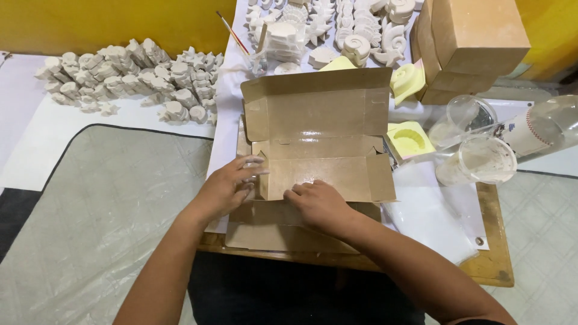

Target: The person assembles a flat cardboard box, then places several small white decorative items wrapped in plastic into the box. The person closes the box flaps and stacks the finished box with others.

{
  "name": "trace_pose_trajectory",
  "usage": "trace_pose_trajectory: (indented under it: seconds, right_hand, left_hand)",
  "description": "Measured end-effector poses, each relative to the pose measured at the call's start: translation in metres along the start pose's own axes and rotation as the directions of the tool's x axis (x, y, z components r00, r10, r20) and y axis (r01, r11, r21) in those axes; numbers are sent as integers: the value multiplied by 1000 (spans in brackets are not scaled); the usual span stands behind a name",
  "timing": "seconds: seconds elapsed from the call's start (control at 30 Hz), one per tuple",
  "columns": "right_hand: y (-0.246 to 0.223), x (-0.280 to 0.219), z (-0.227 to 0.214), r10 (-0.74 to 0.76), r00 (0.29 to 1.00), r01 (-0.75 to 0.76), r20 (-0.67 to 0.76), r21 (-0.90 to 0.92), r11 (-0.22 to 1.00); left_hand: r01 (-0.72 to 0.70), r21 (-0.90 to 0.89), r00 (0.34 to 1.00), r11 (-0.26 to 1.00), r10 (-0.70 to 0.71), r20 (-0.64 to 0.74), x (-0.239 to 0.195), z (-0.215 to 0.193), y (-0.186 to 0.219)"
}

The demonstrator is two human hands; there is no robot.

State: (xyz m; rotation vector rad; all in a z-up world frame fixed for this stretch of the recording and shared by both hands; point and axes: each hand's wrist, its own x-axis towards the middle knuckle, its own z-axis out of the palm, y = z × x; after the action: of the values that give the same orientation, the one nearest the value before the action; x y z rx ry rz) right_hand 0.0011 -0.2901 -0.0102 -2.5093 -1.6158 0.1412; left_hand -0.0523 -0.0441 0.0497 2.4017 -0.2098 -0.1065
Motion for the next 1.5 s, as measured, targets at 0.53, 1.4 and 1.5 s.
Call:
trace_pose_trajectory:
  seconds: [0.53,1.4,1.5]
  right_hand:
    - [-23,-56,-38,-53,998,54,40,-37,998]
    - [24,-76,-36,-77,945,13,-318,-198,980]
    - [2,-86,-32,-133,948,91,-291,-152,984]
  left_hand:
    - [-523,375,852,766,478,211,-31,23,2]
    - [120,-20,961,993,-111,252,22,71,41]
    - [165,5,947,986,-160,279,24,73,47]
